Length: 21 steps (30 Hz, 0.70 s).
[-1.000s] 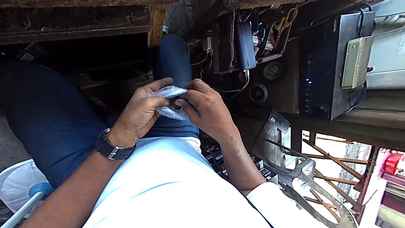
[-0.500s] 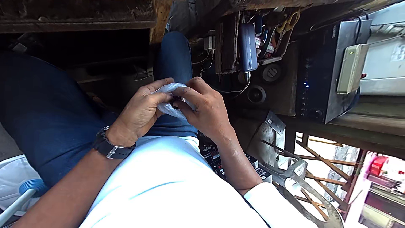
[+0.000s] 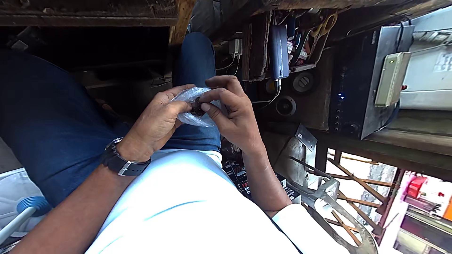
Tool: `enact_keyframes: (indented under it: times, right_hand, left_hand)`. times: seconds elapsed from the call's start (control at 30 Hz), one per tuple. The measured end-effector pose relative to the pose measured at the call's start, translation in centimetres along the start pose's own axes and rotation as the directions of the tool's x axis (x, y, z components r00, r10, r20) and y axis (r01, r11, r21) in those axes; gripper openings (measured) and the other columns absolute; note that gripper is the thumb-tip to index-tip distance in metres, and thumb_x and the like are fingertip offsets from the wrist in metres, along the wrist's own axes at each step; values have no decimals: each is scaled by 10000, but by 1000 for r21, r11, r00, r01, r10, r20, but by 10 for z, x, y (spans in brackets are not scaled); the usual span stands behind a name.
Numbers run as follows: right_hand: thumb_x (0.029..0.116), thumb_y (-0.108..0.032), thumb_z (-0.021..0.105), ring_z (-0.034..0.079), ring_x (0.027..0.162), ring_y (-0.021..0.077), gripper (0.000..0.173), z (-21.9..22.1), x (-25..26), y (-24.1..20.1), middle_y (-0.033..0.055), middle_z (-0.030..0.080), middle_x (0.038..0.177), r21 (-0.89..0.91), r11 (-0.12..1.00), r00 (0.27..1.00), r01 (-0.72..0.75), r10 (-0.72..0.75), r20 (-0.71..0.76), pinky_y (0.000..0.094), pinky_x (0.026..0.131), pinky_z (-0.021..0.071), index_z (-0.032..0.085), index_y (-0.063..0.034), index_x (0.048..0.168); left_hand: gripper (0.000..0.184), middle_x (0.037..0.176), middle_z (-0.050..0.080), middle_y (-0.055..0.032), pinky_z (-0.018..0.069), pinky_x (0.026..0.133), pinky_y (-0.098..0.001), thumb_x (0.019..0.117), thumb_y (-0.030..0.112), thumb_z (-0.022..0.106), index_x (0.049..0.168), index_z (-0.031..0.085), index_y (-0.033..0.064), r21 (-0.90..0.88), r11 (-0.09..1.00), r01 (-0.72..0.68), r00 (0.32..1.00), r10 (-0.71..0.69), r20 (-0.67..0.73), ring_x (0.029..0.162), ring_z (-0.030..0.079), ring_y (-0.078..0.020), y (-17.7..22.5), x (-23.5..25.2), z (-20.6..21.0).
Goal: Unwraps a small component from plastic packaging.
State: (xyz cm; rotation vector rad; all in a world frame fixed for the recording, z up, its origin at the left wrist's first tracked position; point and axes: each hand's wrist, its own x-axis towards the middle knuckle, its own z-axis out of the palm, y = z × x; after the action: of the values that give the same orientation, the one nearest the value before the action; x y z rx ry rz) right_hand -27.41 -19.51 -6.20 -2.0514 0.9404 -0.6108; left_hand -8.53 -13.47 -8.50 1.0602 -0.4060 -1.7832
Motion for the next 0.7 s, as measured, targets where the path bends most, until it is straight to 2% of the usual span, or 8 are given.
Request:
enact_keyframes:
  times: [0.1,0.17,0.27,0.4,0.47,0.53,0.6,0.7]
  right_hand:
    - [960,-95,678,543,1274,281,120,-4,-1,0,160,619,1312,163,986,997,-25,38,-74,432,1059,480,770,-55,1027]
    - [982,-61,632,582,1239,280,128,-7,-2,1,189,619,1285,296,955,993,-22,55,-101,393,1014,540,726,7,1037]
    - [1025,-52,555,658,997,184,146,-11,-5,5,150,659,1126,529,848,984,-34,122,-131,328,829,583,636,50,1091]
    - [1043,-115,523,591,644,81,126,-20,-10,4,107,690,943,848,514,956,-125,290,-34,210,533,474,623,-37,1039]
    - [1030,-170,469,532,569,74,189,-22,-12,5,81,666,878,932,325,942,-162,331,49,198,475,403,620,-79,963]
    - [1014,-222,428,482,551,73,233,-24,-14,5,51,632,846,943,260,936,-207,334,114,203,467,353,615,-106,939]
    - [1018,-209,400,455,541,63,265,-23,-16,0,26,594,793,899,364,933,-241,343,111,203,461,337,623,-91,937]
    - [973,-31,536,489,560,35,141,-21,-20,-13,17,622,761,593,780,968,-198,250,-6,190,490,408,674,-5,982]
  left_hand:
    - [437,1232,679,-135,595,922,-353,979,-91,480,1403,543,-10,11,1000,-13,1000,13,-11,1053,698,-190,-2,1,0]
    - [504,1239,675,-142,602,911,-357,927,-144,522,1414,527,-13,31,999,-41,999,41,-15,1057,698,-197,-3,1,-1]
    - [618,1245,670,-147,605,907,-355,848,-189,598,1430,525,5,83,993,-81,997,82,-11,1066,693,-205,-6,2,-3]
    - [617,1237,673,-143,607,891,-347,821,-198,628,1399,556,8,120,989,-83,996,87,-30,1063,689,-199,-8,3,-2]
    - [573,1222,677,-148,610,888,-353,849,-182,616,1388,561,1,114,991,-73,996,77,-35,1047,695,-201,-8,4,0]
    - [520,1204,680,-144,610,882,-356,889,-144,606,1384,559,7,111,992,-62,997,67,-40,1026,699,-201,-7,4,2]
    - [487,1205,678,-139,611,882,-361,919,-120,597,1385,551,17,112,992,-54,997,60,-44,1021,700,-202,-8,4,3]
    - [470,1198,677,-133,610,886,-359,932,-117,585,1379,548,23,109,993,-53,997,59,-50,1024,700,-199,-9,5,3]
